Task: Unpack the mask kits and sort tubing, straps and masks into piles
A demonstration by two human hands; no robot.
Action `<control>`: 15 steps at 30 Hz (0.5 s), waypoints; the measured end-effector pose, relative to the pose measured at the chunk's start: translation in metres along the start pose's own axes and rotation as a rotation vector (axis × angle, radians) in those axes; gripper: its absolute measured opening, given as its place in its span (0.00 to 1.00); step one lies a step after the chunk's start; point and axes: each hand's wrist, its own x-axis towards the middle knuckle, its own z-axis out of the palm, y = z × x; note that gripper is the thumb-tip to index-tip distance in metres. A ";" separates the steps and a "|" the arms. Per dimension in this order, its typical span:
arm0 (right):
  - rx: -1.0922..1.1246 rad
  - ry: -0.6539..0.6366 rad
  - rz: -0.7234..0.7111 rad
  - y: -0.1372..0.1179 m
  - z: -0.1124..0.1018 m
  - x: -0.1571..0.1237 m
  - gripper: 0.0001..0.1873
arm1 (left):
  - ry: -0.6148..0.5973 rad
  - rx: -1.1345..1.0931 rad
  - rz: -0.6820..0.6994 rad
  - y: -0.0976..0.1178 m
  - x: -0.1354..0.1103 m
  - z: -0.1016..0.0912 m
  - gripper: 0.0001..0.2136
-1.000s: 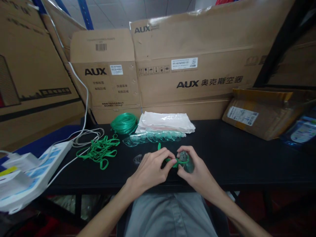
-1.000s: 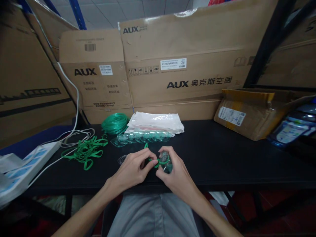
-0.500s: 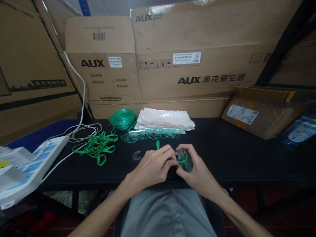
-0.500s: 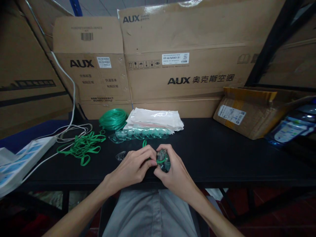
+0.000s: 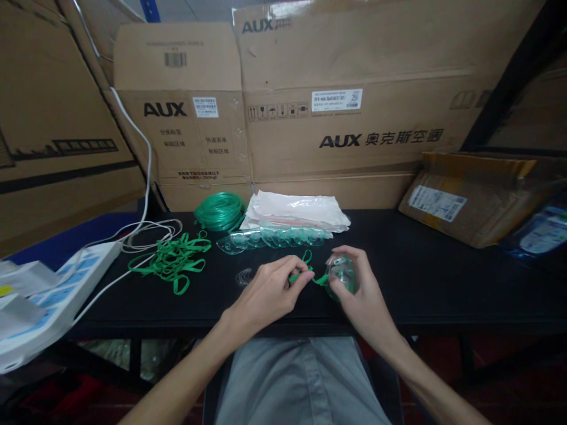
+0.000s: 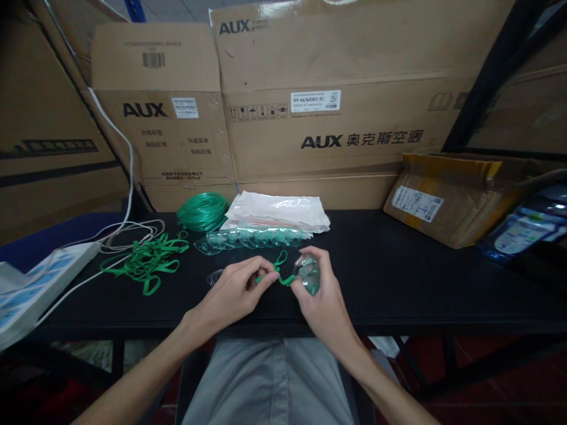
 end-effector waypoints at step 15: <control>-0.247 -0.129 -0.311 -0.005 0.006 -0.008 0.18 | -0.114 0.120 0.163 -0.003 -0.002 0.003 0.06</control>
